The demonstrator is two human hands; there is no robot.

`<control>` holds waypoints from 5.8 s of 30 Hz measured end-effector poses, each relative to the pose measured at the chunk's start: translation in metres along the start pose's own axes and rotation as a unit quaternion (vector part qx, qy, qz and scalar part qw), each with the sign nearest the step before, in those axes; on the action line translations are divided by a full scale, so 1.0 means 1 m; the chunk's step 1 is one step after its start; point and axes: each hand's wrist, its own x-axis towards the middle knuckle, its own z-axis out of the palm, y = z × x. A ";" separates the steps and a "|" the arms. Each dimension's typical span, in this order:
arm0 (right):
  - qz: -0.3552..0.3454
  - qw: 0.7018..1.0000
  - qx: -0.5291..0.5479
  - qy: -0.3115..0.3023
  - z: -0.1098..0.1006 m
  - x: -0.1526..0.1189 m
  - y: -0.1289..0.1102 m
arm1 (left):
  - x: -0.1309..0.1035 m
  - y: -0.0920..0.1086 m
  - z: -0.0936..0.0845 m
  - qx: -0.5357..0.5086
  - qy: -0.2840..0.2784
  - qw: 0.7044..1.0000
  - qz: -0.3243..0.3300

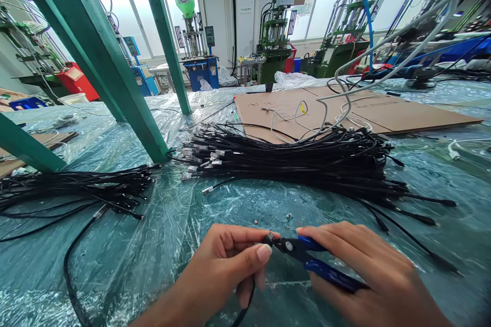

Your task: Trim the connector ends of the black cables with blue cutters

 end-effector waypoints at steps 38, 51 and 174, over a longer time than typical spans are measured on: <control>-0.015 1.000 -0.023 0.009 0.001 -0.001 0.002 | 0.000 -0.001 0.001 -0.059 0.018 0.998 0.012; -0.020 1.000 -0.013 0.007 0.002 -0.004 0.002 | 0.001 -0.001 0.003 -0.047 0.039 0.998 0.011; -0.008 0.999 -0.013 0.050 -0.007 0.001 0.004 | -0.001 -0.008 0.000 0.047 -0.051 0.996 0.062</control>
